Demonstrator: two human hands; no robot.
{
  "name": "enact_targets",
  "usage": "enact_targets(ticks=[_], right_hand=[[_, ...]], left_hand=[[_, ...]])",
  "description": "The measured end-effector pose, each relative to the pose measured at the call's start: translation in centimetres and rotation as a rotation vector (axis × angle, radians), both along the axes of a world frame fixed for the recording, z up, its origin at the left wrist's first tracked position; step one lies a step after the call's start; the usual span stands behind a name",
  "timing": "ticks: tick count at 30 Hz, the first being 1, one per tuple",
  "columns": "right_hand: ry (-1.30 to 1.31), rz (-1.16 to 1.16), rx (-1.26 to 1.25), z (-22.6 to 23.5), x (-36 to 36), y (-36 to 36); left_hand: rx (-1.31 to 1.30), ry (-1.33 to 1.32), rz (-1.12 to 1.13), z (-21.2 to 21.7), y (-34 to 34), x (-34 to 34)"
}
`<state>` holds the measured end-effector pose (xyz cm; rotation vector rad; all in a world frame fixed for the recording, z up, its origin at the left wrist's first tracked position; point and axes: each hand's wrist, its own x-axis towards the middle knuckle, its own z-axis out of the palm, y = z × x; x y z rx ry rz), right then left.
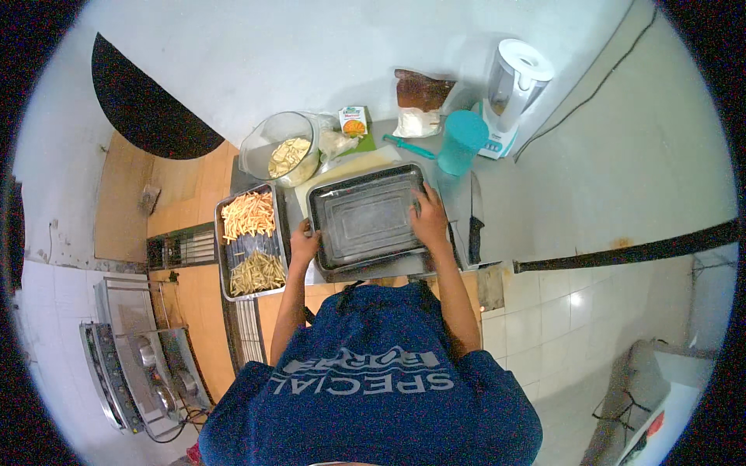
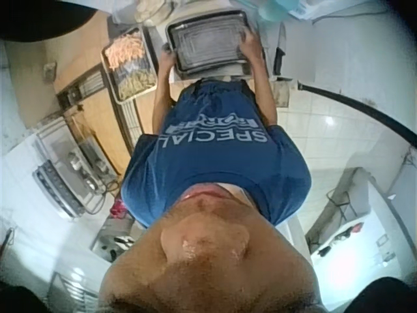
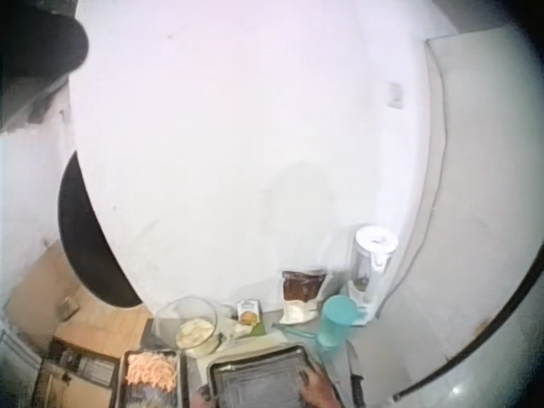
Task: The person retrieves a metal tray from under a counter, pours flour into it from a bag, and then adds a powder from a plastic container using a spoon.
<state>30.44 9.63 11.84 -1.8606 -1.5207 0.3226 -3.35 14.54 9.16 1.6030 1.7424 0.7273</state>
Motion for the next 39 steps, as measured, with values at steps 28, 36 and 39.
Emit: enact_targets(ticks=[28,36,39], right_hand=[[-0.101,0.212,-0.220,1.8,-1.9,-13.2],[0.052,0.060,-0.144,0.3,-2.1,-15.2],[0.019,0.058,-0.206,0.8,-2.4,-14.6]], left_hand=[[-0.236,-0.498,0.140,-4.3,-9.4,0.2],[-0.286,-0.757,0.139,-1.5,-13.9,-0.5],[-0.269,-0.636,0.226,-0.9,-14.6,-0.1]])
